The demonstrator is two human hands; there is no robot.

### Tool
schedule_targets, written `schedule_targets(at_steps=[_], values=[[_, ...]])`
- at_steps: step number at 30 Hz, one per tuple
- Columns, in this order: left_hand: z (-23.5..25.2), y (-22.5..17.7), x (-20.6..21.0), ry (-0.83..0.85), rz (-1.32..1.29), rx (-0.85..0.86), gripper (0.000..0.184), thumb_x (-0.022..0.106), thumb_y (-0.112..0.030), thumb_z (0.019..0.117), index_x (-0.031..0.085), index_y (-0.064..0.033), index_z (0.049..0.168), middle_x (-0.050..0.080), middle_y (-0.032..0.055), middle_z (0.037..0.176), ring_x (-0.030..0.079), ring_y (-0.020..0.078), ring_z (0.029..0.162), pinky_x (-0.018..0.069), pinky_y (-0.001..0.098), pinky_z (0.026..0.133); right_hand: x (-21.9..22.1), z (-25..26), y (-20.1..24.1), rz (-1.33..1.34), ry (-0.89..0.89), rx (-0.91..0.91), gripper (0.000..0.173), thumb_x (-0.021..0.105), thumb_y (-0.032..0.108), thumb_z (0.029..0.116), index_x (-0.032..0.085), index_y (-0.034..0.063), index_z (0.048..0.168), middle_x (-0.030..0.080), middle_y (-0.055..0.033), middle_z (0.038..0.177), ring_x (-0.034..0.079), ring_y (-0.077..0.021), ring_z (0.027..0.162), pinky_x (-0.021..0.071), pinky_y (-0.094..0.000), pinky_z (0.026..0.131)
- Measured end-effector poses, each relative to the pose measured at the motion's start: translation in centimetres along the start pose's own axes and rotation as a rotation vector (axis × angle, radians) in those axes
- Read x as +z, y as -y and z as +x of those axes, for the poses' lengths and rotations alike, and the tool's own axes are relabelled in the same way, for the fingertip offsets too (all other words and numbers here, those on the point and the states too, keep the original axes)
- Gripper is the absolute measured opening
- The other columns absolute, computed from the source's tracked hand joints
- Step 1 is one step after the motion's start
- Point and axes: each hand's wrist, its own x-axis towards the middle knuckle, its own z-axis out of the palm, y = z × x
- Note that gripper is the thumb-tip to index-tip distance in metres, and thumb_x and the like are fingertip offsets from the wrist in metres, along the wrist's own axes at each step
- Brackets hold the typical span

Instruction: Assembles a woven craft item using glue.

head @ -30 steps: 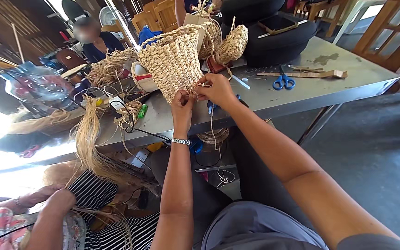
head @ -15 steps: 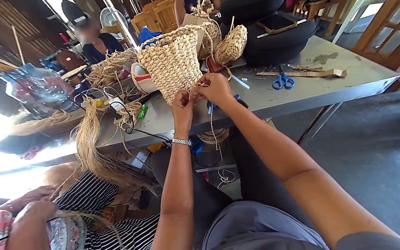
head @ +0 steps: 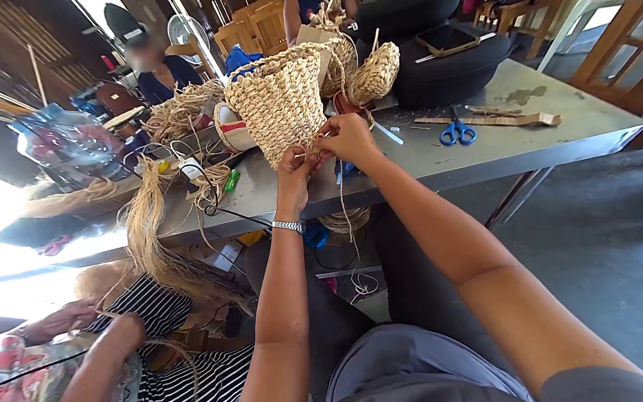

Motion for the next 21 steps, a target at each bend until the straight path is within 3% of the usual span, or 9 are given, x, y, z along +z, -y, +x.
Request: schedule_targets(at_steps=[11, 17, 21], values=[[0.1, 0.0, -0.1, -0.002, -0.044, -0.023, 0.02, 0.059, 0.008, 0.0963, 0.053, -0.0075, 0.106, 0.068, 0.0039, 0.091, 0.069, 0.0135, 0.081, 0.0601, 0.0305, 0.079, -0.1, -0.1, 0.2, 0.01, 0.03, -0.012, 0.025, 0.076, 0.014, 0.0927, 0.071, -0.0008, 0.112, 0.074, -0.0136, 0.097, 0.075, -0.0169, 0.076, 0.0646, -0.0347, 0.077], [-0.6, -0.5, 0.0, -0.001, -0.04, -0.002, 0.019, 0.06, 0.006, 0.0972, 0.055, -0.01, 0.105, 0.068, 0.0018, 0.091, 0.07, 0.0124, 0.083, 0.0597, 0.0289, 0.081, -0.1, -0.5, 0.6, 0.058, 0.026, -0.003, 0.025, 0.075, 0.013, 0.0935, 0.07, -0.0009, 0.113, 0.074, -0.014, 0.099, 0.075, -0.0164, 0.079, 0.0638, -0.0339, 0.08], [-2.1, -1.0, 0.3, -0.015, 0.029, 0.026, 0.02, 0.062, 0.002, 0.0981, 0.055, -0.015, 0.106, 0.066, -0.0024, 0.094, 0.068, 0.0074, 0.085, 0.0583, 0.0244, 0.082, -0.1, -0.7, -0.4, 0.146, 0.074, -0.035, 0.038, 0.078, 0.01, 0.0908, 0.065, -0.0008, 0.125, 0.073, -0.0161, 0.104, 0.074, -0.0201, 0.088, 0.0621, -0.0389, 0.087]])
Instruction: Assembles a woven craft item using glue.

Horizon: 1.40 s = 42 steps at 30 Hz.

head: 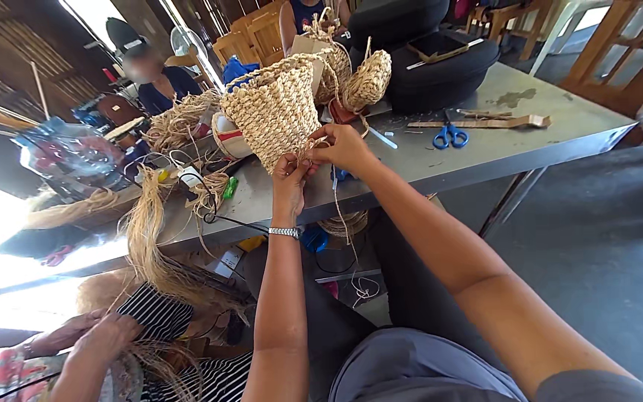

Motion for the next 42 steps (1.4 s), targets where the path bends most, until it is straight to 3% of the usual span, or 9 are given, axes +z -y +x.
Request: schedule_targets(at_steps=[4, 12, 20, 26, 30, 42], values=[[-0.1, -0.1, 0.2, -0.031, -0.015, -0.018, 0.02, 0.061, 0.002, 0.0978, 0.054, -0.0145, 0.104, 0.064, -0.0024, 0.094, 0.069, 0.008, 0.086, 0.0596, 0.0262, 0.083, 0.4, -0.5, -0.5, -0.025, -0.042, -0.063, 0.043, 0.077, -0.001, 0.0859, 0.063, 0.0001, 0.127, 0.073, -0.0138, 0.103, 0.072, -0.0201, 0.09, 0.0588, -0.0402, 0.088], [0.0, -0.2, 0.3, -0.042, 0.001, -0.04, 0.016, 0.063, 0.0, 0.0972, 0.054, -0.0134, 0.099, 0.062, -0.0015, 0.095, 0.068, 0.0094, 0.084, 0.0604, 0.0302, 0.083, 2.0, -1.1, -2.3, -0.083, -0.222, -0.295, 0.032, 0.074, 0.003, 0.0885, 0.066, -0.0022, 0.119, 0.074, -0.0129, 0.097, 0.073, -0.0182, 0.085, 0.0615, -0.0367, 0.083], [-0.3, -0.1, 0.2, -0.018, 0.022, -0.007, 0.012, 0.063, -0.004, 0.0989, 0.057, -0.0137, 0.104, 0.064, -0.0021, 0.094, 0.066, 0.0072, 0.08, 0.0581, 0.0252, 0.078, 2.5, -2.0, -3.1, -0.096, -0.277, -0.473, 0.041, 0.065, 0.0, 0.093, 0.057, -0.0042, 0.133, 0.074, -0.0139, 0.1, 0.073, -0.0182, 0.084, 0.0615, -0.0335, 0.079], [-0.1, -0.1, 0.1, 0.003, 0.016, -0.034, 0.013, 0.061, -0.004, 0.1, 0.059, -0.0119, 0.11, 0.065, -0.0021, 0.095, 0.066, 0.0067, 0.081, 0.0578, 0.0239, 0.079, 2.4, -2.0, -3.2, -0.108, -0.284, -0.46, 0.04, 0.065, -0.002, 0.0921, 0.059, -0.0031, 0.131, 0.075, -0.0118, 0.101, 0.074, -0.0172, 0.088, 0.0615, -0.0324, 0.081], [1.7, 0.6, -0.1, 0.0, -0.075, -0.042, 0.008, 0.059, 0.002, 0.0982, 0.058, -0.0047, 0.101, 0.066, 0.0035, 0.09, 0.068, 0.0128, 0.08, 0.0593, 0.0297, 0.08, 2.3, -1.9, -3.2, -0.102, -0.272, -0.441, 0.037, 0.067, -0.002, 0.092, 0.059, -0.0038, 0.128, 0.074, -0.0116, 0.1, 0.073, -0.0165, 0.086, 0.0612, -0.0316, 0.081], [1.6, 0.5, 0.0, 0.01, -0.057, 0.01, 0.007, 0.056, -0.001, 0.0977, 0.057, -0.0066, 0.095, 0.067, 0.0034, 0.083, 0.068, 0.0124, 0.074, 0.0596, 0.0295, 0.073, 2.2, -1.6, -3.4, -0.043, -0.235, -0.434, 0.039, 0.07, 0.0, 0.0898, 0.059, -0.0049, 0.127, 0.073, -0.0123, 0.097, 0.072, -0.0162, 0.083, 0.061, -0.0314, 0.079]])
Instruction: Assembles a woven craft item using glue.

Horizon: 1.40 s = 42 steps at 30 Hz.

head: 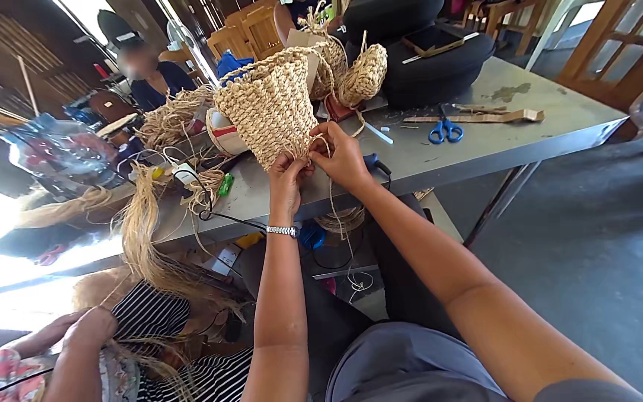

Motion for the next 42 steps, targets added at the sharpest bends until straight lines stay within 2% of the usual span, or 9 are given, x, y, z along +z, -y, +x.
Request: schedule_targets(at_steps=[9, 17, 23, 26, 29, 32, 35, 42], values=[[0.1, 0.2, 0.0, 0.003, -0.007, -0.005, 0.006, 0.057, 0.0, 0.0979, 0.057, -0.0058, 0.094, 0.068, 0.0043, 0.084, 0.068, 0.0129, 0.074, 0.06, 0.0296, 0.073, -0.1, -0.1, 0.2, 0.027, 0.007, 0.032, 0.04, 0.069, 0.0, 0.0908, 0.06, -0.004, 0.13, 0.073, -0.0118, 0.098, 0.071, -0.0148, 0.083, 0.0606, -0.0294, 0.078], [0.1, 0.2, 0.0, -0.015, -0.014, -0.03, 0.012, 0.059, 0.001, 0.097, 0.055, -0.0077, 0.091, 0.067, 0.0036, 0.083, 0.069, 0.0134, 0.074, 0.0602, 0.03, 0.074, -0.2, 0.0, 0.0, 0.04, 0.011, 0.051, 0.037, 0.07, 0.002, 0.0914, 0.062, -0.0028, 0.127, 0.073, -0.0112, 0.098, 0.071, -0.0142, 0.083, 0.0603, -0.0292, 0.079], [-0.1, 0.2, -0.1, 0.007, 0.037, -0.002, 0.012, 0.061, 0.003, 0.097, 0.055, -0.0078, 0.094, 0.067, 0.0026, 0.084, 0.069, 0.0126, 0.076, 0.0606, 0.0296, 0.075, -0.3, 0.0, 0.1, 0.026, 0.002, 0.056, 0.036, 0.071, 0.001, 0.0901, 0.062, -0.0025, 0.124, 0.073, -0.0104, 0.096, 0.072, -0.0144, 0.083, 0.0606, -0.0301, 0.079], [-1.5, -0.4, 0.0, 0.035, 0.119, 0.002, 0.014, 0.063, -0.002, 0.0977, 0.054, -0.0129, 0.097, 0.064, -0.0018, 0.087, 0.067, 0.0078, 0.077, 0.0593, 0.0251, 0.075, -0.3, 0.1, 0.0, 0.025, -0.006, 0.07, 0.035, 0.072, 0.001, 0.0897, 0.063, -0.002, 0.123, 0.073, -0.0102, 0.097, 0.072, -0.0141, 0.084, 0.0607, -0.0299, 0.08], [-0.2, 0.1, -0.1, 0.028, 0.072, 0.001, 0.01, 0.062, 0.001, 0.0969, 0.056, -0.0078, 0.097, 0.068, 0.0024, 0.087, 0.069, 0.013, 0.078, 0.0606, 0.0309, 0.077, -0.3, 0.1, 0.0, 0.027, -0.01, 0.066, 0.034, 0.072, 0.001, 0.0894, 0.063, -0.0031, 0.122, 0.073, -0.0115, 0.097, 0.072, -0.0157, 0.084, 0.0612, -0.0321, 0.08], [-1.5, -0.6, 0.2, 0.011, 0.146, -0.033, 0.01, 0.062, -0.005, 0.0992, 0.056, -0.0131, 0.1, 0.064, -0.0017, 0.092, 0.067, 0.0084, 0.08, 0.0591, 0.027, 0.078, -0.2, 0.1, -0.1, 0.009, -0.022, 0.043, 0.032, 0.072, 0.001, 0.09, 0.064, -0.0033, 0.121, 0.074, -0.0119, 0.096, 0.072, -0.0164, 0.084, 0.0614, -0.033, 0.081], [-1.7, -0.6, 0.4, -0.006, 0.149, -0.034, 0.009, 0.062, -0.008, 0.0998, 0.056, -0.0139, 0.099, 0.063, -0.0015, 0.093, 0.065, 0.0082, 0.079, 0.0583, 0.0266, 0.077, -0.2, 0.0, -0.1, -0.018, -0.029, 0.005, 0.03, 0.07, 0.001, 0.0908, 0.065, -0.0031, 0.12, 0.074, -0.012, 0.096, 0.073, -0.0168, 0.084, 0.0614, -0.0336, 0.08], [-2.0, 0.1, -0.5, 0.025, 0.222, 0.025, 0.01, 0.069, -0.011, 0.0963, 0.06, -0.0155, 0.096, 0.064, -0.0033, 0.086, 0.062, 0.0055, 0.074, 0.0542, 0.0216, 0.069, -0.2, -0.1, -0.1, -0.014, -0.035, 0.0, 0.028, 0.071, 0.001, 0.0911, 0.067, -0.0019, 0.119, 0.074, -0.0115, 0.096, 0.072, -0.0167, 0.084, 0.0609, -0.0326, 0.078]])
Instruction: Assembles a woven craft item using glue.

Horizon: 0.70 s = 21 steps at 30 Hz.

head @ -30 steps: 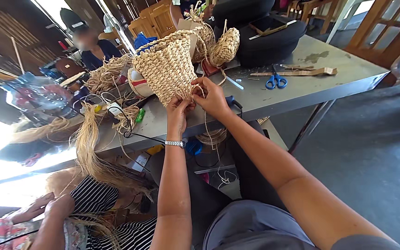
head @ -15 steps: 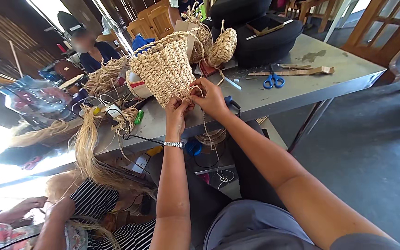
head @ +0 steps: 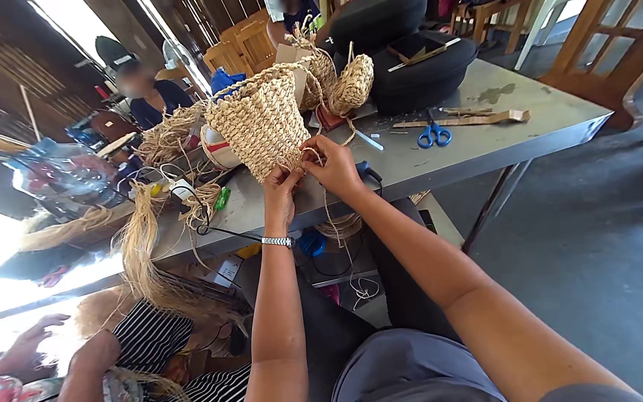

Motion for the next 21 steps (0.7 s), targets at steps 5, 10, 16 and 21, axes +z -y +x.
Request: schedule_targets(at_steps=[5, 10, 16, 21], values=[[1.4, 0.0, 0.4, -0.032, -0.067, -0.047, 0.01, 0.067, -0.005, 0.0953, 0.062, -0.0129, 0.092, 0.066, -0.0026, 0.085, 0.065, 0.0071, 0.077, 0.0558, 0.0245, 0.075, -0.1, 0.1, 0.1, -0.009, 0.006, 0.009, 0.027, 0.071, 0.001, 0.0906, 0.068, -0.0017, 0.117, 0.074, -0.0113, 0.095, 0.072, -0.0165, 0.084, 0.061, -0.0325, 0.078], [0.0, 0.2, -0.3, 0.019, 0.006, 0.001, 0.011, 0.07, -0.012, 0.0958, 0.06, -0.0163, 0.094, 0.064, -0.004, 0.085, 0.063, 0.0055, 0.074, 0.0549, 0.0224, 0.071, -0.1, 0.0, -0.1, 0.005, 0.003, 0.011, 0.027, 0.072, 0.001, 0.09, 0.068, -0.0021, 0.116, 0.075, -0.0113, 0.094, 0.073, -0.0166, 0.082, 0.0612, -0.0327, 0.078], [0.6, -0.5, 0.4, -0.008, -0.022, -0.035, 0.012, 0.067, -0.005, 0.0961, 0.06, -0.0139, 0.093, 0.065, -0.0039, 0.086, 0.064, 0.0055, 0.077, 0.0559, 0.0232, 0.075, -0.2, 0.0, -0.2, 0.019, 0.002, 0.025, 0.029, 0.073, 0.001, 0.0889, 0.067, -0.0021, 0.117, 0.075, -0.0108, 0.094, 0.073, -0.016, 0.083, 0.0607, -0.033, 0.08], [1.7, 0.3, 0.1, -0.001, -0.063, -0.024, 0.009, 0.066, -0.003, 0.0958, 0.06, -0.0091, 0.092, 0.067, -0.0005, 0.083, 0.066, 0.0087, 0.075, 0.0574, 0.0263, 0.074, -0.2, 0.1, 0.1, 0.0, 0.01, 0.054, 0.028, 0.073, 0.002, 0.0894, 0.067, -0.0013, 0.117, 0.075, -0.0104, 0.095, 0.073, -0.0161, 0.084, 0.061, -0.0335, 0.08]])
